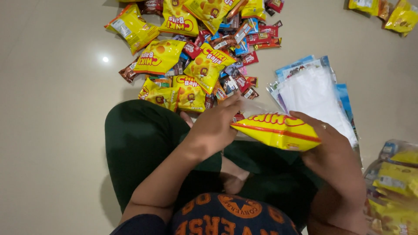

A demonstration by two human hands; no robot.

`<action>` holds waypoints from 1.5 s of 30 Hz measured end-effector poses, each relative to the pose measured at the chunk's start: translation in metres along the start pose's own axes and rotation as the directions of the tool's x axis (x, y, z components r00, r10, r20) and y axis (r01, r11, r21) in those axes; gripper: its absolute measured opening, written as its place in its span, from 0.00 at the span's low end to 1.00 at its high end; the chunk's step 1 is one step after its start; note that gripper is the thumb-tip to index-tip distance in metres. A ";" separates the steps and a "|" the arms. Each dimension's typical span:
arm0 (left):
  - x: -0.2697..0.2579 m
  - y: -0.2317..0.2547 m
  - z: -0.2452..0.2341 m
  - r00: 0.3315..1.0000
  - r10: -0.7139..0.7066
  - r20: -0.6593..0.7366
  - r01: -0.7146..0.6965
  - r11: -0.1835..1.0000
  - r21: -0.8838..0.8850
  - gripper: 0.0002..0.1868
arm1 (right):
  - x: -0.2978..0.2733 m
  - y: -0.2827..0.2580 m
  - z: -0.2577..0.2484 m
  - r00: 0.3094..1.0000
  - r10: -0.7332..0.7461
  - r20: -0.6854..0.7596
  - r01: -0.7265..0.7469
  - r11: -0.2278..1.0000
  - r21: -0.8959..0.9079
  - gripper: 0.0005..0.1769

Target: The person places snack packets into a clear plastic bag by hand and then sets the filled bag aside.

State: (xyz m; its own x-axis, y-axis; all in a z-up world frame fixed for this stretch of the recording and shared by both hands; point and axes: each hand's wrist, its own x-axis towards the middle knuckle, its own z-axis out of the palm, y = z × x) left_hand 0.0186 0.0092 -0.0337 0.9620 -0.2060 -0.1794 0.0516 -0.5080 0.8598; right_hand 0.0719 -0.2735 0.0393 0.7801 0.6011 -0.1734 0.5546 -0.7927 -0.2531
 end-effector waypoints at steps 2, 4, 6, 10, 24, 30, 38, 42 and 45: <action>-0.001 -0.004 0.005 1.000 0.011 -0.025 -0.010 1.000 0.007 0.34 | 0.009 -0.016 -0.003 0.989 0.113 0.092 -0.109 0.993 -0.051 0.49; -0.002 -0.005 0.008 0.999 0.021 -0.048 -0.021 1.000 0.015 0.29 | 0.014 -0.027 -0.005 0.957 0.231 0.175 -0.213 0.970 -0.113 0.51; -0.003 -0.002 0.010 0.998 0.027 -0.057 -0.024 0.998 0.051 0.31 | 0.015 -0.033 -0.004 0.963 0.217 0.159 -0.201 0.973 -0.112 0.45; -0.002 0.005 0.003 0.999 -0.040 -0.006 0.040 0.998 0.056 0.32 | 0.008 -0.027 -0.008 0.996 0.076 0.035 -0.072 0.992 -0.105 0.43; 0.003 0.013 0.017 0.995 -0.093 -0.016 0.095 0.972 0.214 0.35 | 0.040 -0.038 0.020 0.959 -0.281 -0.029 0.247 0.885 -0.394 0.47; 0.003 0.009 0.010 0.984 -0.176 0.011 0.168 0.956 0.241 0.35 | 0.040 -0.008 0.021 0.991 -0.109 -0.078 0.060 0.883 -0.466 0.28; 0.008 0.002 0.001 0.982 -0.187 -0.013 0.187 0.976 0.108 0.33 | 0.051 0.023 0.034 0.989 0.092 0.116 -0.075 0.986 -0.147 0.20; 0.005 -0.028 0.005 0.971 0.040 -0.234 -0.019 0.996 0.091 0.32 | 0.054 0.019 0.024 0.999 -0.037 0.020 0.039 0.992 -0.122 0.23; -0.001 -0.012 -0.008 0.981 0.012 -0.194 0.005 0.996 0.090 0.30 | 0.061 0.015 -0.003 0.979 -0.006 0.202 0.017 0.998 -0.053 0.32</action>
State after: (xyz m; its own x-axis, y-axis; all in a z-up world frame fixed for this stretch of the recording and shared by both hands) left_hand 0.0189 0.0220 -0.0401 0.9963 -0.0459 -0.0728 0.0325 -0.5821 0.8125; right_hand 0.1285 -0.2490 0.0278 0.7023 0.6139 -0.3605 0.5821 -0.7867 -0.2055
